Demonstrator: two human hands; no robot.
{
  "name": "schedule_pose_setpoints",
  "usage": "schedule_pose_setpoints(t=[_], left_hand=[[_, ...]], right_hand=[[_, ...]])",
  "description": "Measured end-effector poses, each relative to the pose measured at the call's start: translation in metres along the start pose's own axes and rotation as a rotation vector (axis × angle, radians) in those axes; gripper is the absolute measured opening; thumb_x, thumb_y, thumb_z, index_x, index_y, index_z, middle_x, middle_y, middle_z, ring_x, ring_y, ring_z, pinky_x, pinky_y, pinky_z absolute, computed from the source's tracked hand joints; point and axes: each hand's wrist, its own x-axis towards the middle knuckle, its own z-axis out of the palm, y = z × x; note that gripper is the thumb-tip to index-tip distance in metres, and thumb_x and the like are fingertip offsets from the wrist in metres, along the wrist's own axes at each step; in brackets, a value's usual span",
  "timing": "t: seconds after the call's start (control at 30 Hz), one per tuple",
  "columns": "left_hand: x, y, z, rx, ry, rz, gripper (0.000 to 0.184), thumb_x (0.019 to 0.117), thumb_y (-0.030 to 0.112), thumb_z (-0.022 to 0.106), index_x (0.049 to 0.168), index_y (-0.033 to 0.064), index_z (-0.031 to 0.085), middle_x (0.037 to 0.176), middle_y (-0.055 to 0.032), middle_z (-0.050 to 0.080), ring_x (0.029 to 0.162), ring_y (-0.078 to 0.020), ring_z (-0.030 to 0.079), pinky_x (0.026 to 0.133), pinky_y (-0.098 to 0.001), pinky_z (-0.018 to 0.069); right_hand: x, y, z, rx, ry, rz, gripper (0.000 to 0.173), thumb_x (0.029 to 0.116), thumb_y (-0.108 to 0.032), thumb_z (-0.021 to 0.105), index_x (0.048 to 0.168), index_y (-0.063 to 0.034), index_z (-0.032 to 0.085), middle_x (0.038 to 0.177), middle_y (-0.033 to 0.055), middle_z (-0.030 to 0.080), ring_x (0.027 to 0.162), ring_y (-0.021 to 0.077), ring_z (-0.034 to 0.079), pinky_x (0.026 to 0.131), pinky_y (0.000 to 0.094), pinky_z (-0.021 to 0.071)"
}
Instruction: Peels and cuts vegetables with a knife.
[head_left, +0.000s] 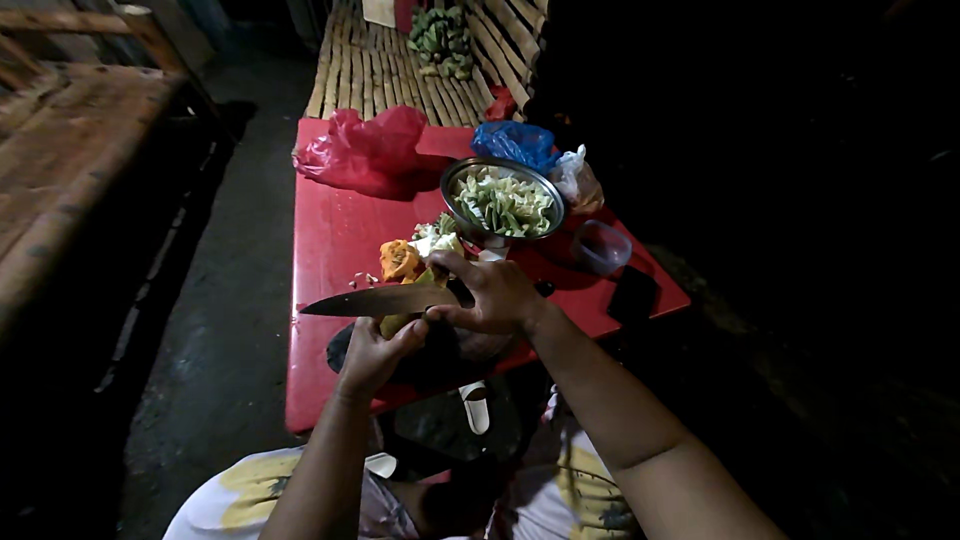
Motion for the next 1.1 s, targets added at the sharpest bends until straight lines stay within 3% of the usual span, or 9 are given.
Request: schedule_pose_setpoints(t=[0.37,0.57,0.67,0.73,0.83,0.93,1.0,1.03,1.1], left_hand=[[0.002,-0.004,-0.001,-0.013,0.004,0.028,0.049,0.0762,0.064,0.079,0.097,0.0217,0.068,0.074,0.0141,0.068,0.063,0.0006,0.064,0.061,-0.0184,0.0561],[0.001,0.001,0.001,0.091,-0.014,-0.025,0.049,0.0780,0.051,0.078,0.106,0.0119,0.067,0.080,0.0112,0.068,0.067,0.0014,0.064,0.063,-0.0179,0.0563],[-0.001,0.002,0.004,0.193,-0.091,0.026,0.054,0.0798,0.047,0.076,0.114,0.0060,0.068,0.095,0.0071,0.071,0.084,0.0020,0.067,0.078,-0.0208,0.0584],[0.000,-0.001,0.002,0.159,-0.063,0.033,0.052,0.0800,0.052,0.076,0.109,0.0097,0.067,0.090,0.0096,0.068,0.078,0.0018,0.066,0.073,-0.0208,0.0584],[0.003,-0.009,-0.003,0.032,-0.028,0.039,0.060,0.0769,0.066,0.078,0.111,0.0176,0.067,0.081,0.0115,0.068,0.067,-0.0012,0.064,0.063,-0.0215,0.0574],[0.004,-0.008,-0.003,-0.009,-0.025,0.029,0.060,0.0749,0.068,0.078,0.109,0.0201,0.068,0.079,0.0115,0.069,0.066,-0.0016,0.064,0.063,-0.0209,0.0575],[0.004,-0.007,-0.002,-0.054,-0.020,0.021,0.060,0.0737,0.068,0.080,0.108,0.0214,0.068,0.079,0.0110,0.069,0.064,-0.0016,0.064,0.061,-0.0198,0.0566],[0.004,-0.007,-0.003,-0.079,-0.018,0.015,0.060,0.0730,0.068,0.081,0.110,0.0217,0.068,0.080,0.0106,0.069,0.064,-0.0018,0.064,0.060,-0.0196,0.0567],[0.003,-0.007,-0.003,-0.102,-0.018,0.017,0.061,0.0744,0.067,0.080,0.113,0.0213,0.068,0.082,0.0101,0.070,0.064,-0.0020,0.064,0.060,-0.0194,0.0568]], right_hand=[[0.027,-0.002,-0.020,0.097,-0.168,0.000,0.065,0.0892,-0.068,0.064,0.126,-0.0157,0.067,0.119,0.0128,0.060,0.084,0.0262,0.066,0.062,0.0496,0.0559],[0.032,0.003,-0.011,0.196,-0.149,-0.053,0.059,0.0956,-0.060,0.061,0.120,-0.0065,0.067,0.103,0.0127,0.067,0.089,0.0282,0.068,0.072,0.0550,0.0549],[0.038,0.018,-0.005,0.263,-0.129,-0.013,0.053,0.1044,-0.052,0.050,0.108,-0.0024,0.068,0.095,0.0143,0.067,0.088,0.0286,0.068,0.076,0.0539,0.0555],[0.039,0.035,-0.003,0.328,-0.168,0.176,0.050,0.1072,-0.047,0.048,0.111,-0.0002,0.064,0.092,0.0161,0.067,0.085,0.0296,0.066,0.077,0.0543,0.0535],[0.038,0.059,-0.001,0.391,-0.214,0.504,0.062,0.1043,-0.055,0.051,0.141,-0.0056,0.049,0.108,0.0213,0.068,0.094,0.0347,0.068,0.084,0.0578,0.0552],[0.038,0.066,0.000,0.596,-0.200,0.701,0.058,0.1071,-0.053,0.045,0.147,-0.0121,0.033,0.107,0.0159,0.061,0.067,0.0214,0.059,0.059,0.0406,0.0524],[0.039,0.066,-0.001,0.729,-0.170,0.772,0.051,0.1067,-0.034,0.053,0.147,-0.0141,0.028,0.100,0.0122,0.058,0.059,0.0158,0.053,0.051,0.0335,0.0490],[0.040,0.065,-0.003,0.724,-0.163,0.773,0.051,0.1050,-0.025,0.055,0.147,-0.0131,0.028,0.098,0.0116,0.060,0.063,0.0157,0.057,0.055,0.0337,0.0515],[0.042,0.068,-0.003,0.669,-0.164,0.733,0.052,0.1036,-0.011,0.053,0.149,-0.0086,0.029,0.110,0.0177,0.064,0.090,0.0244,0.065,0.078,0.0434,0.0547]])
